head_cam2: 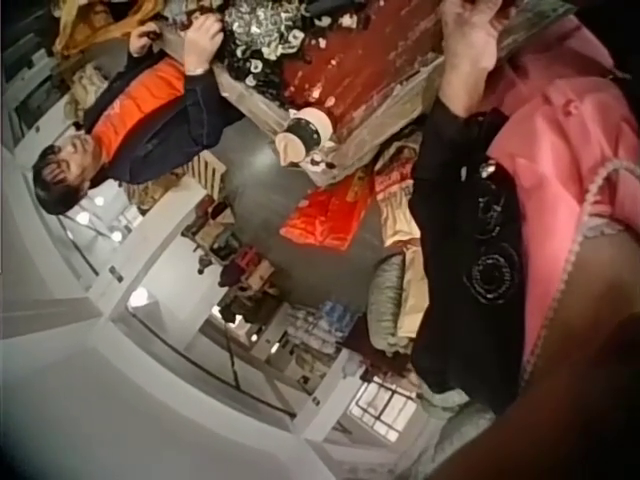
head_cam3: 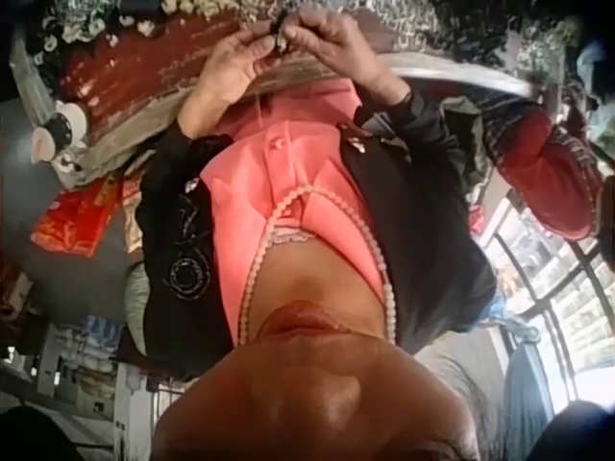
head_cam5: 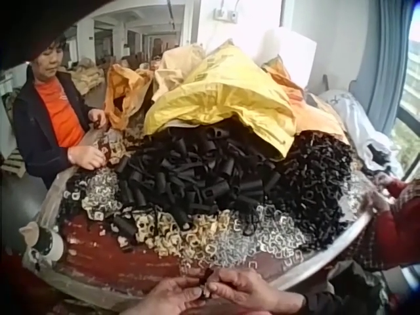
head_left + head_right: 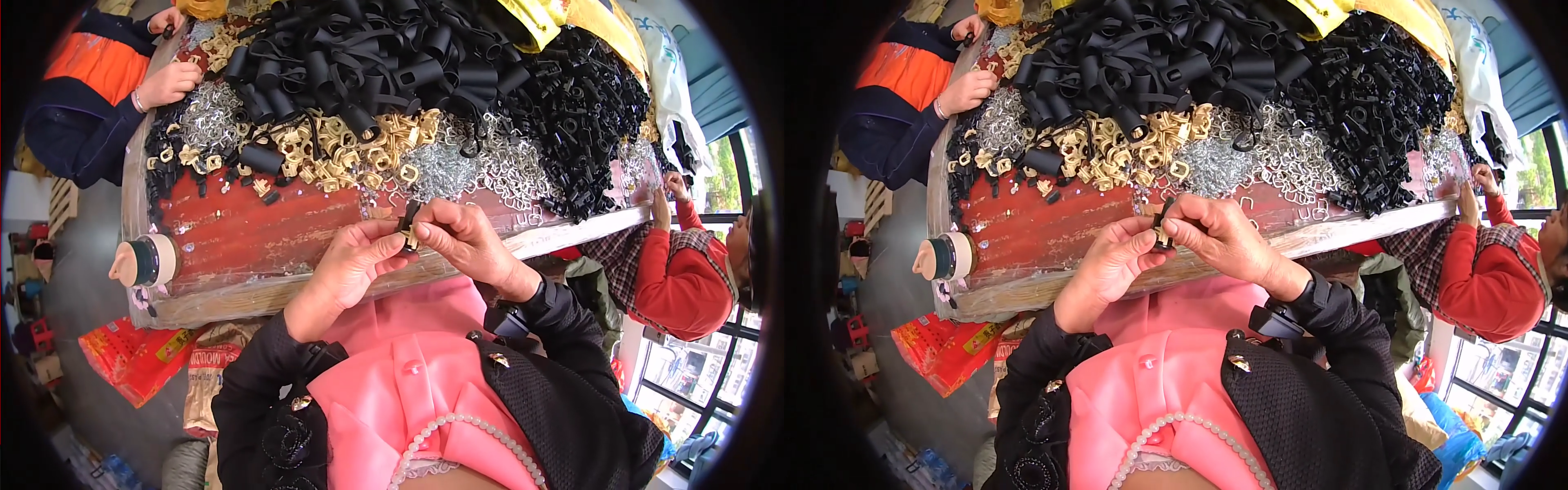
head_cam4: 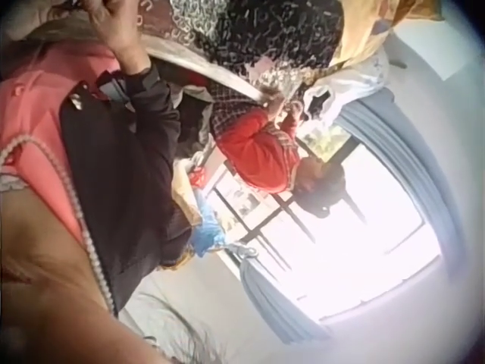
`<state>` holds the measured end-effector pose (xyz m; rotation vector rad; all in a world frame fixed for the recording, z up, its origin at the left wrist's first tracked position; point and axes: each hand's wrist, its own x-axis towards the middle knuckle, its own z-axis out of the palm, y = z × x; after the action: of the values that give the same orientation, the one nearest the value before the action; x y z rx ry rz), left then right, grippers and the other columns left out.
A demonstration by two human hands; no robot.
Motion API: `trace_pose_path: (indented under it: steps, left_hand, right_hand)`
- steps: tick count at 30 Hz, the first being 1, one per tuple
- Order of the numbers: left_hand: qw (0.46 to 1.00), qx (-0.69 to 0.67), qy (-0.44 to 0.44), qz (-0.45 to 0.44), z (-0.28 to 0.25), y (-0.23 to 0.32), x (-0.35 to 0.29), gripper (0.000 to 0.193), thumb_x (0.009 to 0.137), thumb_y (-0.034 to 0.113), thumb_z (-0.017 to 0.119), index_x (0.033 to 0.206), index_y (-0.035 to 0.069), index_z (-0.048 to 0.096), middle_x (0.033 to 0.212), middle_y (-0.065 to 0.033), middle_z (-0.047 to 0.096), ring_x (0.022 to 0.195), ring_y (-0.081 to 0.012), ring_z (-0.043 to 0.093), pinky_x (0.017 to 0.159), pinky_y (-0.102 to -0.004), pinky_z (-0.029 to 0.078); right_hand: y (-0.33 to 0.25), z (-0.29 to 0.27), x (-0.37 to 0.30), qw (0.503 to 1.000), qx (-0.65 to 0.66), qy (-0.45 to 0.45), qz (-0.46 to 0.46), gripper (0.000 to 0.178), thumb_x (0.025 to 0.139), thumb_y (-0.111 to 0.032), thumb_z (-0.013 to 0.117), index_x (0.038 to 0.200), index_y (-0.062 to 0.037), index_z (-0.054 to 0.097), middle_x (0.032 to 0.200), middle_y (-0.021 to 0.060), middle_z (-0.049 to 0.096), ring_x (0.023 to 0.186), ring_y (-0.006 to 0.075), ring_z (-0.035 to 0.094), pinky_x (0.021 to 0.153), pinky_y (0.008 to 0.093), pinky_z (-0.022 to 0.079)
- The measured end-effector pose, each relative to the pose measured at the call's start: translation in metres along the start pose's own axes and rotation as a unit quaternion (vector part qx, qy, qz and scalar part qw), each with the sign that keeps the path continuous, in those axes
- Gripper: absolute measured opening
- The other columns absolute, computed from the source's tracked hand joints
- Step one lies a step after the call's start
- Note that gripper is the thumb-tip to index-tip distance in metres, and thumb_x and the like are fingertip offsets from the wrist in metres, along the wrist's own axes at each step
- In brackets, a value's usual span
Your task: The person assembles components by hand, picking up a black plastic part and inserting a small metal piece into it. They then fit a beige plastic clip onto the assembly and slide the unit into a larger black plastic sleeve, repeating the process.
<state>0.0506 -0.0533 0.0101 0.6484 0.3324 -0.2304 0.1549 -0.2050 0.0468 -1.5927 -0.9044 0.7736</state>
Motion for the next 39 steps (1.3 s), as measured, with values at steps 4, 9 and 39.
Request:
trace_pose_path:
  steps: [4,9,39]
  left_hand:
    - [1.0,-0.003,0.009,-0.008,0.001,-0.003,0.001,0.026,0.08,0.012,0.059,0.102,-0.001,0.054,0.093,-0.0069,0.059,0.08,-0.0183,0.06,0.071,-0.0257,0.049]
    - [0.999,-0.029,0.014,-0.024,-0.002,-0.003,0.001,0.022,0.08,0.012,0.059,0.098,0.001,0.055,0.089,-0.0068,0.059,0.079,-0.0211,0.061,0.069,-0.0259,0.051]
    - [0.998,0.041,0.049,0.005,0.002,0.006,0.012,0.032,0.08,0.012,0.051,0.107,-0.005,0.049,0.085,-0.0152,0.059,0.07,-0.0177,0.06,0.06,-0.0216,0.051]
  right_hand:
    - [0.003,0.002,-0.002,0.997,0.049,0.017,0.051,0.013,0.086,-0.015,0.051,0.082,-0.0026,0.049,0.072,-0.0028,0.048,0.066,0.0031,0.041,0.058,0.0187,0.037]
    - [0.006,0.011,-0.003,0.988,0.136,0.059,0.039,0.012,0.086,-0.014,0.051,0.082,-0.0039,0.046,0.073,-0.0044,0.047,0.066,0.002,0.041,0.059,0.0172,0.036]
    - [0.094,-0.171,-0.044,0.763,-0.583,0.276,0.047,0.019,0.074,-0.009,0.055,0.093,-0.0066,0.056,0.086,0.0085,0.051,0.071,0.0289,0.055,0.06,0.0368,0.044]
